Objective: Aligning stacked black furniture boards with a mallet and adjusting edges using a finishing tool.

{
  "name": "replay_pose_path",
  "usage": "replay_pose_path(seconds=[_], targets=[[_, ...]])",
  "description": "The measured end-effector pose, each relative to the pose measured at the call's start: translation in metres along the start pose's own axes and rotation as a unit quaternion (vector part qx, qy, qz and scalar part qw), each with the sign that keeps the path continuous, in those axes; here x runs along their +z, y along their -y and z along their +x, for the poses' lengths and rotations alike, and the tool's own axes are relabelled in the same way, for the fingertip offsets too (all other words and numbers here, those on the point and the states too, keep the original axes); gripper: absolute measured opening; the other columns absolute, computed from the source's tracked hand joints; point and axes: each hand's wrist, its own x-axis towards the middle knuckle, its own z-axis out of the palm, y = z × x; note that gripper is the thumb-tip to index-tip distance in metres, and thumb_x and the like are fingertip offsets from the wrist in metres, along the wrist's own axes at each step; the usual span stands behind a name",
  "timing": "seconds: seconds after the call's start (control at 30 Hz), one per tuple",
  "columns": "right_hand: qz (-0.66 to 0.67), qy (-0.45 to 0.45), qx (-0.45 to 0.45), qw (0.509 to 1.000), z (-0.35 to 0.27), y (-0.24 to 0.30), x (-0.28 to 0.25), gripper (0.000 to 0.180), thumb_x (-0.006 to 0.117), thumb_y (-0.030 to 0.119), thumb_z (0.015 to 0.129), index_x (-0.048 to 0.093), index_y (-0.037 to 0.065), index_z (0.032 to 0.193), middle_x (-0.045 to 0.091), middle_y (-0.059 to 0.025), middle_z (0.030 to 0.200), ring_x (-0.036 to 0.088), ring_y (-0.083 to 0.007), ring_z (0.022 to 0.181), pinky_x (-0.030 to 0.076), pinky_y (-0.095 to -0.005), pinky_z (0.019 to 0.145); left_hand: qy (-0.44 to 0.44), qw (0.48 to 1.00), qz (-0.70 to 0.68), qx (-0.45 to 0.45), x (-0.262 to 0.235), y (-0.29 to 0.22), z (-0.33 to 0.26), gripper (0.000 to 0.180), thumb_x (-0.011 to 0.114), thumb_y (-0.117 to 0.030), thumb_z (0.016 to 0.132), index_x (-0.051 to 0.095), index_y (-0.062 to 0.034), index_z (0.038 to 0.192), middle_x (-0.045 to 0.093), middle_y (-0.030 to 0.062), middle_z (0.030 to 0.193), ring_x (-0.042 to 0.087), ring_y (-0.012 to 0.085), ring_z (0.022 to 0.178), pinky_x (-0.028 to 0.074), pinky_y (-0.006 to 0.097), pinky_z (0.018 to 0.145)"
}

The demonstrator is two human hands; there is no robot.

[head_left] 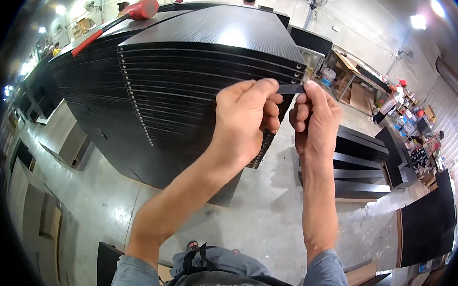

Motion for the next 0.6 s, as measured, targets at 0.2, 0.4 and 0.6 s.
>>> replay_pose_path(seconds=[0.2, 0.4, 0.6], targets=[[-0.019, -0.012, 0.003, 1.0, 0.001, 0.003, -0.002, 0.025, 0.061, 0.018, 0.094, 0.061, 0.002, 0.075, 0.051, -0.0005, 0.052, 0.043, -0.008, 0.04, 0.032, -0.0213, 0.039, 0.039, 0.999, 0.013, 0.013, -0.006, 0.009, -0.001, 0.022, 0.064, -0.019, 0.095, 0.064, -0.0002, 0.083, 0.054, 0.0041, 0.061, 0.051, 0.0152, 0.052, 0.043, 0.029, 0.053], [-0.051, -0.021, -0.002, 0.998, -0.004, -0.006, -0.002, 0.027, 0.061, 0.021, 0.094, 0.062, 0.002, 0.075, 0.053, -0.0005, 0.054, 0.044, -0.0074, 0.04, 0.032, -0.021, 0.038, 0.026, 0.998, 0.023, 0.043, -0.009, 0.019, 0.0, 0.023, 0.061, -0.017, 0.096, 0.06, 0.0017, 0.082, 0.052, 0.0042, 0.063, 0.052, 0.0153, 0.054, 0.043, 0.032, 0.054], [-0.026, -0.055, 0.056, 0.997, -0.026, -0.029, -0.015, 0.027, 0.062, 0.02, 0.095, 0.064, -0.001, 0.077, 0.056, -0.0025, 0.057, 0.046, -0.0069, 0.042, 0.032, -0.0217, 0.038, -0.049, 0.997, 0.059, -0.008, -0.024, 0.036, -0.014, 0.023, 0.063, -0.015, 0.093, 0.06, 0.0013, 0.078, 0.052, 0.0067, 0.059, 0.049, 0.0172, 0.048, 0.04, 0.032, 0.048]])
